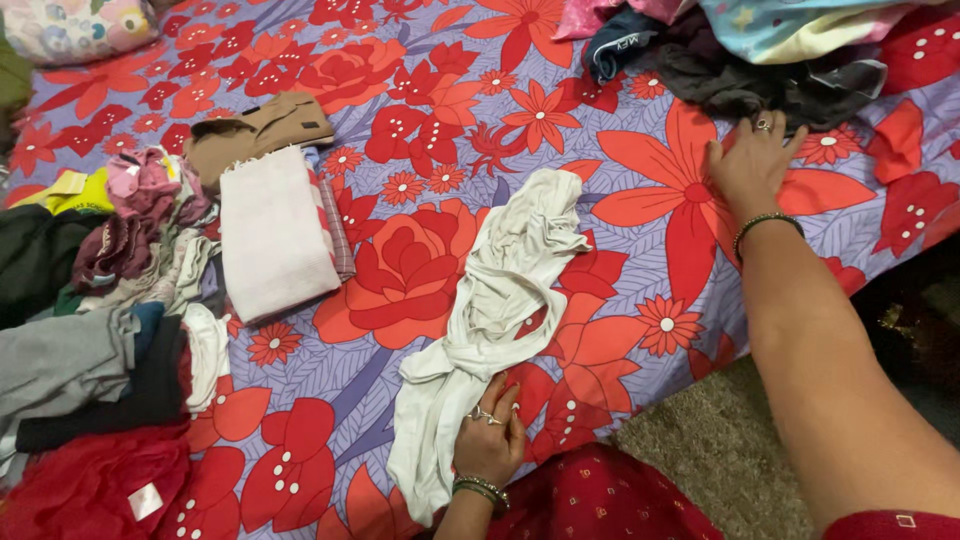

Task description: The person folds multiple items of clothing, including undergarments and a white tank top, by hand while seated next to a bed with a pile of laundry.

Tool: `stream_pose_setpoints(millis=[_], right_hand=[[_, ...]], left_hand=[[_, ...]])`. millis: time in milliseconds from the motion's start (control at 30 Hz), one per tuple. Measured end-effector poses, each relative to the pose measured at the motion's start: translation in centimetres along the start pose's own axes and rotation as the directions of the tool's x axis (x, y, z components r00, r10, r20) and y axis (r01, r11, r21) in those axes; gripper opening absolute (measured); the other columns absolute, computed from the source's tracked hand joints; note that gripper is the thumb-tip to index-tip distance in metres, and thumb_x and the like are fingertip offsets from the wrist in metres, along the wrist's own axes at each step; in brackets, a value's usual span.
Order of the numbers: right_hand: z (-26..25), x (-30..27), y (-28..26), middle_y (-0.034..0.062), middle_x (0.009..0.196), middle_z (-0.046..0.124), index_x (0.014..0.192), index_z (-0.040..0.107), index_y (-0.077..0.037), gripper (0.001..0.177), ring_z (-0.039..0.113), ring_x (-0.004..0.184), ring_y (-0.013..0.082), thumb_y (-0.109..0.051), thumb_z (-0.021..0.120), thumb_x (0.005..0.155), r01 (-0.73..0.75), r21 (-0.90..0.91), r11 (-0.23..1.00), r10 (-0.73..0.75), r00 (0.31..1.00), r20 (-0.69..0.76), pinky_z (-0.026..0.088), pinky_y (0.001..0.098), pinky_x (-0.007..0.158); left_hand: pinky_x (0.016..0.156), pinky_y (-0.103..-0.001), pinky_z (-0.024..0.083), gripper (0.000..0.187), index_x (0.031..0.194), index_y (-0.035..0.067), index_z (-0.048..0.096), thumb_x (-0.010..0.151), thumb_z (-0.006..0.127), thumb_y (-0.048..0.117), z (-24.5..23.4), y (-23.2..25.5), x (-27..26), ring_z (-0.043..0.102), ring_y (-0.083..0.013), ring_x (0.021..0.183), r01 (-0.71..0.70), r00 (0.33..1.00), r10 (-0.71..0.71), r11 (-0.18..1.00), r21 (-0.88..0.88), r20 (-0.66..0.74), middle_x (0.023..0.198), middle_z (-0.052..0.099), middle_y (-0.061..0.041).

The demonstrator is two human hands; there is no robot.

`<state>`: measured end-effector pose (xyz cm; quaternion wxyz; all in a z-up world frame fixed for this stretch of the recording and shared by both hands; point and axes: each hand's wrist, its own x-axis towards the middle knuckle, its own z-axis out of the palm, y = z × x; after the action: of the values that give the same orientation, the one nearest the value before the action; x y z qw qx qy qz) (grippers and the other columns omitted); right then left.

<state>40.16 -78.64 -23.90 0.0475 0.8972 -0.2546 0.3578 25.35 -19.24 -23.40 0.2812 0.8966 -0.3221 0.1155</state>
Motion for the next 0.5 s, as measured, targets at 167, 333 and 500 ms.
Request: stream_pose_setpoints(millis=[167,333,500], right_hand=[[-3.2,-1.9,-2.1,0.0157,0.106,0.074,0.109,0.079,-0.013,0.011,0.067,0.105,0.0347,-0.019,0.071,0.106,-0.140,0.418,0.898,0.137,0.990,0.038,0.049,0.0489,0.096],[-9.3,-7.6,-7.8,0.0186,0.105,0.074,0.120,0.068,-0.007,0.051,0.071,0.097,0.0352,-0.035,0.085,0.080,-0.144,0.617,0.773,0.017,0.978,0.207,0.055,0.0453,0.083],[-14.9,-12.2,-12.1,0.0181,0.096,0.075,0.119,0.071,-0.012,0.051,0.073,0.091,0.0365,-0.035,0.084,0.075,-0.131,0.553,0.823,-0.082,0.935,0.344,0.056,0.0452,0.082]], left_hand=[[0.084,-0.042,0.055,0.042,0.128,0.014,0.066,0.086,0.064,0.016,-0.1,-0.1,0.2,0.069,-0.0297,0.109,0.001,1.000,-0.001,1.000,-0.011,0.008,0.142,0.060,-0.009],[0.087,-0.042,0.055,0.040,0.126,0.014,0.066,0.086,0.063,0.016,0.2,-0.2,0.4,0.068,-0.0304,0.110,-0.015,0.999,0.015,1.000,-0.003,-0.032,0.143,0.061,-0.008],[0.086,-0.046,0.055,0.043,0.128,0.013,0.064,0.086,0.059,0.019,-0.9,1.0,1.3,0.068,-0.0343,0.108,-0.020,1.000,0.023,0.993,0.120,-0.021,0.144,0.058,-0.008]])
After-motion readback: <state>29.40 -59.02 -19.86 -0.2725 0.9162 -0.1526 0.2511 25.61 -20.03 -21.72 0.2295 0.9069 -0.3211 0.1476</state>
